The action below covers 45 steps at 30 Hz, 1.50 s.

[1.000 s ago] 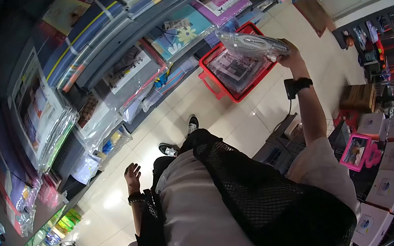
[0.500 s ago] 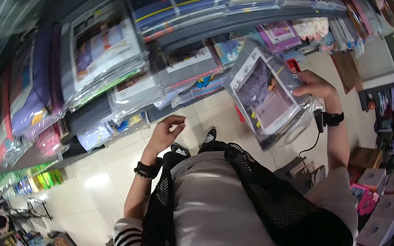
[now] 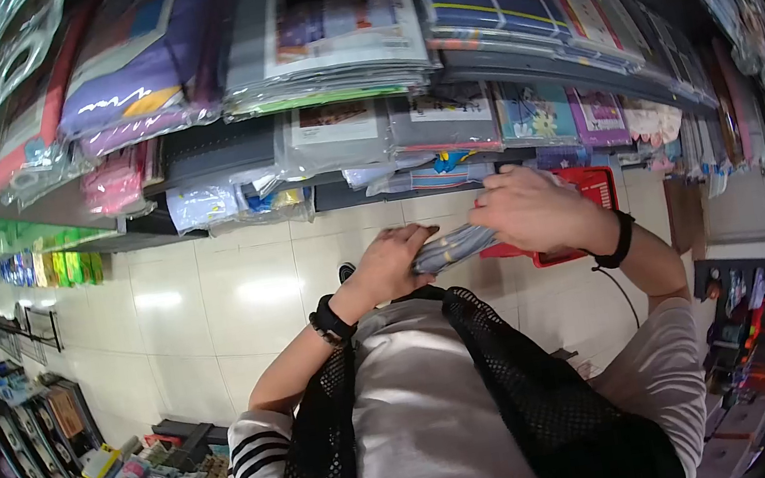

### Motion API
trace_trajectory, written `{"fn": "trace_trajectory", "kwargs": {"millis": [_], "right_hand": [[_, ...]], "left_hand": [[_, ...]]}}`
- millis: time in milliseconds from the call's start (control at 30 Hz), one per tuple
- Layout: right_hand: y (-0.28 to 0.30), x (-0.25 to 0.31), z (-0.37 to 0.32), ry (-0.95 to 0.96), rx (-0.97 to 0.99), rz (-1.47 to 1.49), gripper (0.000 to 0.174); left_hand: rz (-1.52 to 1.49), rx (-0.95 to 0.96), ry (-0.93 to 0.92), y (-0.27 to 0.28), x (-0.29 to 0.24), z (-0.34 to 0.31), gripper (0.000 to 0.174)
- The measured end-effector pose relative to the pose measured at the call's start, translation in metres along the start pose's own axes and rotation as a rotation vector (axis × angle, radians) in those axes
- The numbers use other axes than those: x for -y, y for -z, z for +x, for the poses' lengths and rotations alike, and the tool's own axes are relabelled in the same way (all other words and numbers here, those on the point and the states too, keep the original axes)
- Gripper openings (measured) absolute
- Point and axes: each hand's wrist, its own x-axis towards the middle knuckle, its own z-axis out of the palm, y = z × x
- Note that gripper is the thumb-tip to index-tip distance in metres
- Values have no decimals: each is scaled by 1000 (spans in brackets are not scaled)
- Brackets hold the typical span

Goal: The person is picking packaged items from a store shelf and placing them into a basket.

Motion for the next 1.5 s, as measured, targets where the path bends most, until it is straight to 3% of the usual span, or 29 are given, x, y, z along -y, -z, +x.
{"fn": "trace_trajectory", "kwargs": {"millis": [100, 133, 233, 300, 367, 400, 433, 500, 567, 600, 633, 667, 733, 767, 867, 967, 1000, 1033, 1100, 1133, 1200, 1300, 1500], "right_hand": [[4, 19, 36, 106, -46, -18, 16], [6, 25, 47, 138, -94, -23, 16], [12, 46, 86, 166, -100, -36, 18], [11, 55, 119, 161, -70, -56, 21], [3, 58, 148, 170, -548, -54, 26], [5, 64, 155, 127, -495, -63, 40], [2, 70, 161, 141, -493, -62, 40], [-15, 82, 170, 60, -487, 147, 56], [-47, 80, 178, 70, -462, 223, 58], [-67, 78, 181, 70, -303, 421, 57], [-88, 74, 185, 69, -138, 615, 56], [-114, 67, 192, 81, -133, 628, 56], [-158, 58, 209, 61, 151, 805, 70], [-172, 57, 214, 81, 150, 814, 70], [-191, 59, 228, -62, 275, 1286, 102], [-195, 49, 240, 144, 159, 1595, 95], [-187, 44, 237, 194, 175, 1769, 86], [-181, 38, 229, 109, 122, 1957, 75], [-168, 18, 215, -15, 319, 2348, 68], [-165, 13, 210, 2, 319, 2342, 68], [-161, 8, 200, 84, 86, 2012, 64], [-157, -1, 181, 146, 41, 1914, 65], [-157, -17, 163, 155, -42, 1788, 65]], "left_hand": [[-258, -6, 145, -1, 20, -37, 71], [-230, -170, 100, -2, 24, -51, 64], [-242, -293, 264, 1, 45, -83, 55], [-202, -381, 264, 4, 67, -107, 45], [-197, -477, 430, 11, 80, -127, 39], [-229, -553, 475, 15, 82, -137, 34], [-229, -562, 485, 17, 86, -147, 34], [-265, -518, 764, 24, 97, -175, 33], [-424, -739, 667, 25, 101, -201, 33], [-532, -752, 806, 20, 111, -220, 31], [-633, -823, 807, 24, 110, -227, 26], [-699, -840, 851, 29, 107, -233, 23], [-780, -873, 970, 61, 79, -231, 18], [-764, -883, 985, 59, 83, -233, 18], [-1004, -1104, 852, 61, 91, -233, 19], [-1179, -1148, 777, 82, 68, -207, 19], [-1224, -1103, 759, 79, 79, -212, 23], [-1210, -1112, 749, 79, 80, -205, 23], [-1331, -1097, 726, 82, 78, -192, 26], [-1328, -1082, 724, 80, 77, -186, 30], [-1286, -1049, 760, 75, 73, -178, 33], [-1247, -992, 826, 56, 69, -173, 42], [-1326, -953, 697, 35, 60, -156, 57]]}}
